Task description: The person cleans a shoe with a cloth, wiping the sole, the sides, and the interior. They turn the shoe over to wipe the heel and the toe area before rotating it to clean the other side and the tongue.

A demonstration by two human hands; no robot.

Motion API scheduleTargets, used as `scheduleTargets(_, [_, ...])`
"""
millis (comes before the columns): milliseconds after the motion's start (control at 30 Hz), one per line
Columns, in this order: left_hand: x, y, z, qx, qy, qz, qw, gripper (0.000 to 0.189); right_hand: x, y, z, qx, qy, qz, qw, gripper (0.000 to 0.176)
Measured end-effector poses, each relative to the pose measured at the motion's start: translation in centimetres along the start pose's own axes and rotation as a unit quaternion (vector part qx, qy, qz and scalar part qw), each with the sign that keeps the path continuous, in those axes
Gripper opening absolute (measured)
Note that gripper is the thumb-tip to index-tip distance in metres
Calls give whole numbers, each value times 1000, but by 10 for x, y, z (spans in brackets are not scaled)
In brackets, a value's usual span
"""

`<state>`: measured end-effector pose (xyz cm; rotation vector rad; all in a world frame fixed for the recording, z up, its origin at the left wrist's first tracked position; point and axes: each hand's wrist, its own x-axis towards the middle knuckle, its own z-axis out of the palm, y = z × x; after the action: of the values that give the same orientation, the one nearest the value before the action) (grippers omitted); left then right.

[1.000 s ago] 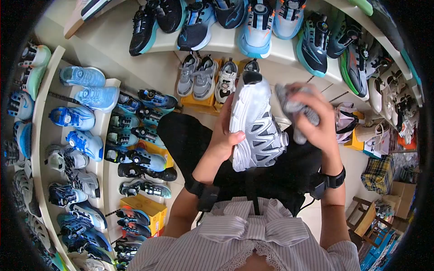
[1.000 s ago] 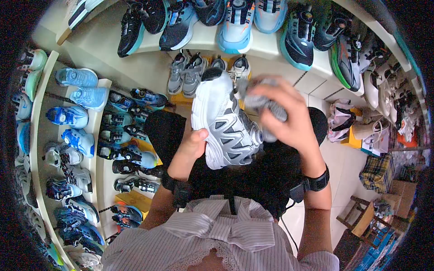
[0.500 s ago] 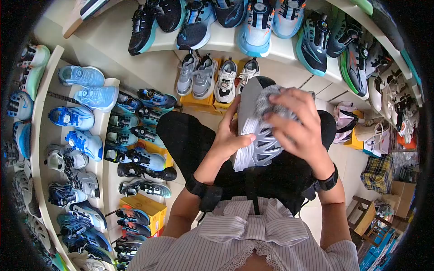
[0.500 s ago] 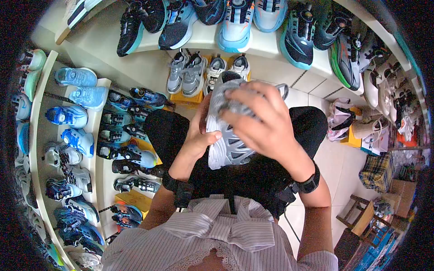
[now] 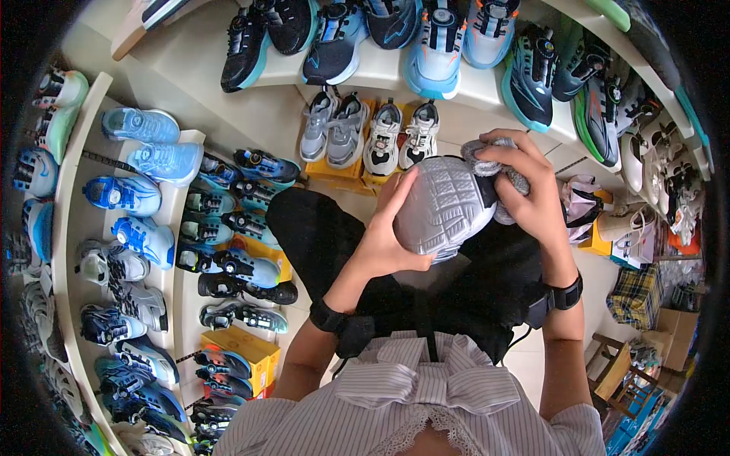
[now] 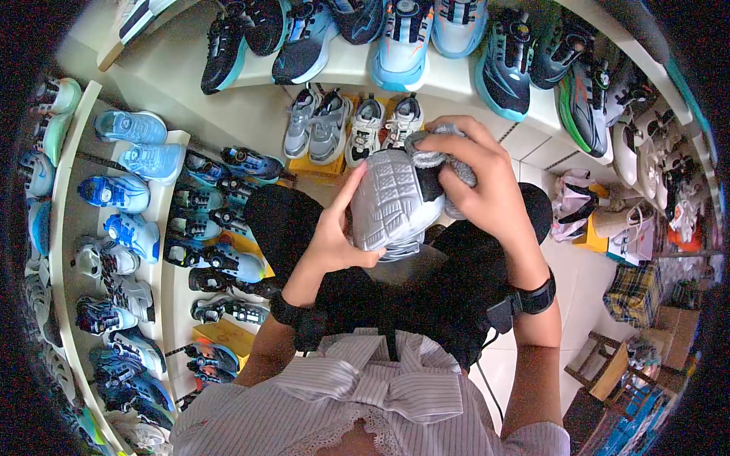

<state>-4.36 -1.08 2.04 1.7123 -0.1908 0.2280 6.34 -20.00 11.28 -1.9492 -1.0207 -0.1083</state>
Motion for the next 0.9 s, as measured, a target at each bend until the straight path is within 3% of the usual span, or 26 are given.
scheduleTargets(167, [5, 1, 1, -13, 11, 1, 1000, 102, -8, -6, 0, -2, 7, 20, 1000, 32])
scheduleTargets(233, [5, 0, 2, -20, 21, -15, 999, 102, -11, -13, 1, -125, 16, -45, 991, 31])
scheduleTargets(333, [6, -3, 1, -56, 38, -47, 997, 102, -14, -22, 3, -154, 18, -82, 984, 30])
scheduleTargets(400, [5, -3, -2, -16, 30, -10, 999, 102, -15, -22, 1, -158, 15, -94, 983, 31])
scheduleTargets(533, [3, -1, -5, -25, -5, 11, 1000, 101, -12, -13, 1, -80, 39, -46, 995, 31])
scheduleTargets(633, [3, 5, -1, -52, -31, 21, 998, 101, -11, 5, 4, 129, 4, 13, 992, 35])
scheduleTargets(900, [3, 7, 1, -127, -49, -1, 991, 105, -22, 21, 25, 181, 9, 63, 981, 37])
